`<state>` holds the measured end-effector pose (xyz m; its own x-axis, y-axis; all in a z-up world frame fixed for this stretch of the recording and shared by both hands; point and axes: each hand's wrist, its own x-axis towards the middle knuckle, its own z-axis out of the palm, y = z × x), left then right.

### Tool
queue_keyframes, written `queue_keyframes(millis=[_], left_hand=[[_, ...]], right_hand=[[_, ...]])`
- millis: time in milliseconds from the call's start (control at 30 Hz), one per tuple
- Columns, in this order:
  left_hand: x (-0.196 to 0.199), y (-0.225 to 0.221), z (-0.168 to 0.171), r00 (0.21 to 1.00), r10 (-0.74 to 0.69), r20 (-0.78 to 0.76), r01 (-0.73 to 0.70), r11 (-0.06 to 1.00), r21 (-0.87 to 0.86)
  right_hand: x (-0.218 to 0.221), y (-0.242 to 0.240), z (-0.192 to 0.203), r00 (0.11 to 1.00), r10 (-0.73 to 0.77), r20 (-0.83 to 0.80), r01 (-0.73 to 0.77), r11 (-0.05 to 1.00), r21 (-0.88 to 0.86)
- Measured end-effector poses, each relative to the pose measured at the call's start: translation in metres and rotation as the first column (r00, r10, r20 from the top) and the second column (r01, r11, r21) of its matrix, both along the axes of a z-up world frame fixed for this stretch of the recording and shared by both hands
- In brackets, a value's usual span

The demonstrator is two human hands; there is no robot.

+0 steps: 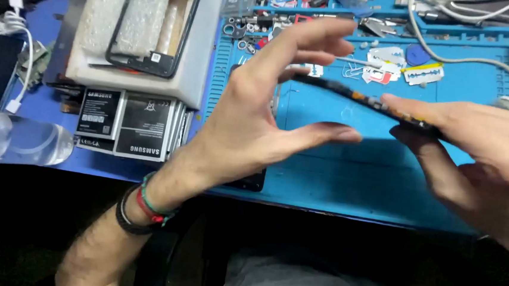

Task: Testing a mobile phone display by connecting it to the internal hardware and powering the device on.

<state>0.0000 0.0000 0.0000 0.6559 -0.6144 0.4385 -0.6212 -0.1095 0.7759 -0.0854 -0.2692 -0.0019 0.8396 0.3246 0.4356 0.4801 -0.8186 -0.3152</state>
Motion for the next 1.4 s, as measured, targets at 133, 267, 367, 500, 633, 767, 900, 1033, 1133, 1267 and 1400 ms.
queue_keyframes(millis=[133, 267, 367, 500, 633, 767, 900, 1033, 1133, 1267, 1400], left_hand=[[0.003, -0.029, 0.002, 0.964, 0.114, -0.239, -0.152, 0.977, -0.15], [0.019, -0.066, -0.008, 0.823, -0.021, -0.568, -0.261, 0.873, -0.411], [0.033, -0.075, -0.011, 0.859, 0.018, -0.511, -0.25, 0.886, -0.39], [0.034, -0.085, -0.003, 0.891, 0.008, -0.454, -0.24, 0.857, -0.456], [0.032, -0.091, -0.004, 0.851, -0.021, -0.525, -0.29, 0.815, -0.502], [0.027, -0.093, -0.004, 0.78, 0.028, -0.625, -0.372, 0.825, -0.426], [0.025, -0.093, -0.001, 0.735, 0.067, -0.674, -0.397, 0.849, -0.348], [0.023, -0.092, -0.001, 0.735, 0.169, -0.657, -0.442, 0.854, -0.274], [0.027, -0.087, -0.006, 0.71, 0.144, -0.689, -0.44, 0.855, -0.275], [0.031, -0.077, -0.006, 0.7, 0.192, -0.687, -0.465, 0.853, -0.235], [0.03, -0.074, 0.001, 0.657, 0.151, -0.738, -0.471, 0.847, -0.246]], right_hand=[[0.016, 0.011, 0.0, 0.988, -0.147, -0.035, 0.15, 0.983, 0.101], [0.045, 0.009, -0.011, 0.989, -0.122, -0.088, 0.146, 0.918, 0.367], [0.061, 0.014, -0.013, 0.971, -0.102, -0.216, 0.201, 0.839, 0.505], [0.072, 0.019, -0.02, 0.986, -0.063, -0.153, 0.137, 0.83, 0.541], [0.067, 0.019, -0.024, 0.978, -0.135, -0.161, 0.198, 0.85, 0.488], [0.067, 0.016, -0.03, 0.974, -0.119, -0.194, 0.204, 0.835, 0.512], [0.065, 0.012, -0.029, 0.981, -0.085, -0.177, 0.159, 0.87, 0.466], [0.067, 0.007, -0.031, 0.998, 0.053, -0.042, -0.033, 0.923, 0.383], [0.07, 0.0, -0.025, 0.987, 0.145, -0.067, -0.109, 0.917, 0.384], [0.078, -0.006, 0.005, 0.963, 0.093, -0.254, 0.031, 0.895, 0.445], [0.123, -0.029, 0.02, 0.995, -0.048, -0.085, 0.041, 0.996, -0.084]])
